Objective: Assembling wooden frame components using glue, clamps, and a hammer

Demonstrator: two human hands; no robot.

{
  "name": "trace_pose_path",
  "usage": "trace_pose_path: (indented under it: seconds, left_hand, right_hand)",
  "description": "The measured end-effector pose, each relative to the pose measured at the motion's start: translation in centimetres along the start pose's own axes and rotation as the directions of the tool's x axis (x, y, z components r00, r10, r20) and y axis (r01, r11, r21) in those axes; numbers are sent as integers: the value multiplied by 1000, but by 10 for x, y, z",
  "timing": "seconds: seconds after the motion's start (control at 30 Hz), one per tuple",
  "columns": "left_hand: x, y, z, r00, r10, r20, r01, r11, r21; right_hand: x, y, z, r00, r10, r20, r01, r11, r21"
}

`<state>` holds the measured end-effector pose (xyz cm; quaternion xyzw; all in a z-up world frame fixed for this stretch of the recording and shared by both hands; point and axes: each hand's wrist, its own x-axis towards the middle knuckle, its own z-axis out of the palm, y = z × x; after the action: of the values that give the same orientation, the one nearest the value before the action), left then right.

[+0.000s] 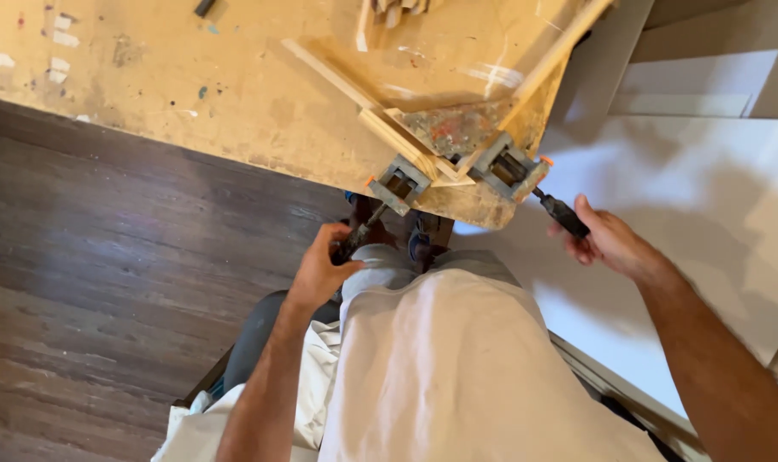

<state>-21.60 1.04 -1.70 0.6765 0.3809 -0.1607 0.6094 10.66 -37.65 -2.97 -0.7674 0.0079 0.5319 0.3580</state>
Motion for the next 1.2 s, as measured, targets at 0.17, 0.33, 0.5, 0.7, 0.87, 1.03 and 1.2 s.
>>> trace_pose_path:
  seconds: [0.17,0.33,0.5,0.7,0.87,1.03,1.2]
  left_hand:
    - [7,-36,14,940,188,-284,-284,894,-346]
    - [28,-34,39,942,-272,-198,-10,567,-824]
    - [20,-29,44,892,-30,-452,-296,717,-631]
    - [13,-46,36,839,188,-510,-215,977,5]
    - [27,-49,40,933,-141,-331,-101,781,-616]
    - [24,-31,28,940,-297,-166,86,680,-728]
    - [25,-18,14,879,-277,-388,309,951,22]
  right_hand:
    - [11,37,22,995,-50,-82,82,879,470]
    - [9,31,31,852,-358,-382,370,928,-43]
    - [10,39,37,952,-121,-282,200,941,272]
    - [18,51,40,896,-246,-370,382,853,357]
    - [-19,-3,48,966,-39,-257,165,856,490]
    - [14,42,44,854,-297,-427,435,859,272]
    - [-14,-18,53,627,-645,-437,514,764,-390]
